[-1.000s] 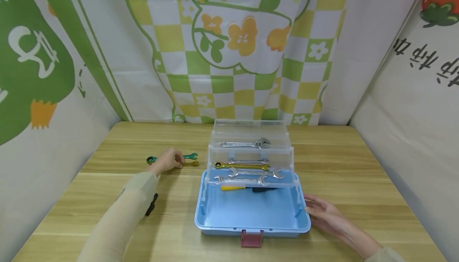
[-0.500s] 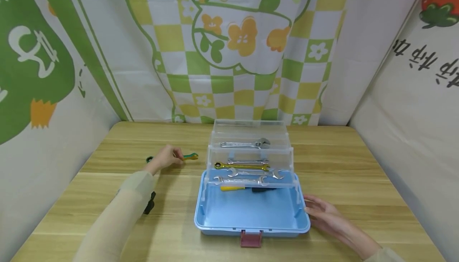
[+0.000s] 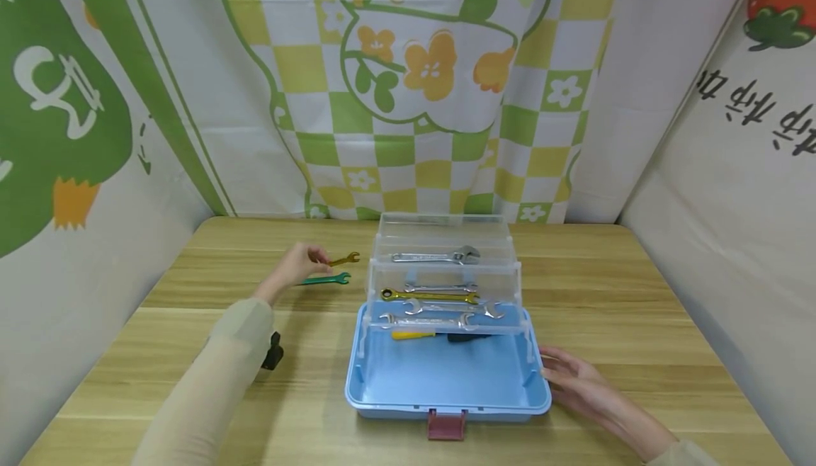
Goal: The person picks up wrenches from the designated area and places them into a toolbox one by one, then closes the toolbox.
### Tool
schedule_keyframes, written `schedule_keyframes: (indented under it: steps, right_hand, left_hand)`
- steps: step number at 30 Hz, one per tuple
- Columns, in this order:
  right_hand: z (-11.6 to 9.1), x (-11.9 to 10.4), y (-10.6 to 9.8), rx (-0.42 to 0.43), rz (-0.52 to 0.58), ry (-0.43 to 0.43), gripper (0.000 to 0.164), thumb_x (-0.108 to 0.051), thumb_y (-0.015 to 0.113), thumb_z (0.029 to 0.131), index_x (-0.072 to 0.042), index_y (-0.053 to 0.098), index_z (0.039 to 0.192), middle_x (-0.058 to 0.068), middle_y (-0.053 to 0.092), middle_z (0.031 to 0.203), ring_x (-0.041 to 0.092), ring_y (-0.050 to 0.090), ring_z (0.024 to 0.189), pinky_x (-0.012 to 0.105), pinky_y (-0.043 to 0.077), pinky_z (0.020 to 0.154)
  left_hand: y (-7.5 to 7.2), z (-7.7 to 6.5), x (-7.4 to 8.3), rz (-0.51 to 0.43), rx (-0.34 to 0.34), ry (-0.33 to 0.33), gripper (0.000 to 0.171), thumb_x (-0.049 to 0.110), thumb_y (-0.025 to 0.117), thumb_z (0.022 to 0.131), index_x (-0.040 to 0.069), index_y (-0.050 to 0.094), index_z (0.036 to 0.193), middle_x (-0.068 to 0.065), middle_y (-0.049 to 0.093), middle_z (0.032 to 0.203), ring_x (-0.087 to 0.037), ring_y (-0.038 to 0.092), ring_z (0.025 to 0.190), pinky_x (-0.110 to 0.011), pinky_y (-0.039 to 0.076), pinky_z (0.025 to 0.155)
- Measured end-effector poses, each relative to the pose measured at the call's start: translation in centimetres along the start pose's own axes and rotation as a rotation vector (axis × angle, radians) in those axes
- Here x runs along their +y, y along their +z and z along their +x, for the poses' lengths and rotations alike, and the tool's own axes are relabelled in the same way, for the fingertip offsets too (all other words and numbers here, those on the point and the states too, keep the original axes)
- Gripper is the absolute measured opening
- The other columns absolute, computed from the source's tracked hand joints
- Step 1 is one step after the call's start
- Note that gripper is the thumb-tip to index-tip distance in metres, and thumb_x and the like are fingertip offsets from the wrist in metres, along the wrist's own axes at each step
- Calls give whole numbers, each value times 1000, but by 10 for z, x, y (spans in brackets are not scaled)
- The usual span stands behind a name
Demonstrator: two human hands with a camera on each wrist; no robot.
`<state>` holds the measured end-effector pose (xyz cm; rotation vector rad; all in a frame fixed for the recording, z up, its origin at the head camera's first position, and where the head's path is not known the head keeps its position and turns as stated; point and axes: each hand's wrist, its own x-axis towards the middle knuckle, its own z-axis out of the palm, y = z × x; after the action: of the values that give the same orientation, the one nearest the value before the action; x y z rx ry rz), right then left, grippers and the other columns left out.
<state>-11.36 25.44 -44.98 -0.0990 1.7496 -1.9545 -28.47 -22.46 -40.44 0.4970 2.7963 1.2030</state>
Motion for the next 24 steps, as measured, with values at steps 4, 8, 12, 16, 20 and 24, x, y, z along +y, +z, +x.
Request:
schedule_keyframes:
  steps: [4,8,12,16,20,24]
  right_hand:
    - [0,1,-1,-3,3,-4,59,-13,49,91,9,16,135,17,38,131,13,47,110,40,37,95]
    - [0,0,0,-1,-5,2,61,-13,49,91,10,13,135,19,36,132,13,46,110,40,37,95]
    - [0,-1,0,-6,-6,-7,62,-13,49,91,10,13,134,22,35,132,15,46,111,41,36,95]
    - [1,-2,0,6,-10,1,63,-14,50,90,10,12,135,24,32,134,16,45,112,41,36,95]
    - [1,-3,1,13,-20,13,63,-15,50,90,10,12,135,25,29,135,17,44,113,41,36,96]
    - [0,-2,2,7,-35,11,66,-15,51,90,11,10,134,29,24,136,19,43,114,41,35,96]
  left_hand:
    - [-3,3,10,-4,16,-5,10,3,65,78,-3,65,86,-13,63,81,-16,54,68,-30,46,59]
    - [-7,7,19,3,38,-2,12,4,64,79,-3,66,88,-13,64,83,-19,55,70,-28,45,59]
    - [-12,11,28,5,53,-2,12,6,64,80,-2,66,89,-14,64,85,-24,56,73,-29,45,59]
    - [-16,14,36,-5,51,12,14,7,63,81,-2,66,90,-16,64,88,-24,57,74,-33,47,61]
    - [-19,16,43,0,57,39,15,7,62,82,-2,66,92,-17,63,91,-24,56,78,-33,47,63]
    - [-20,18,49,32,56,66,15,9,60,83,0,66,94,-15,62,94,-24,55,81,-32,47,65]
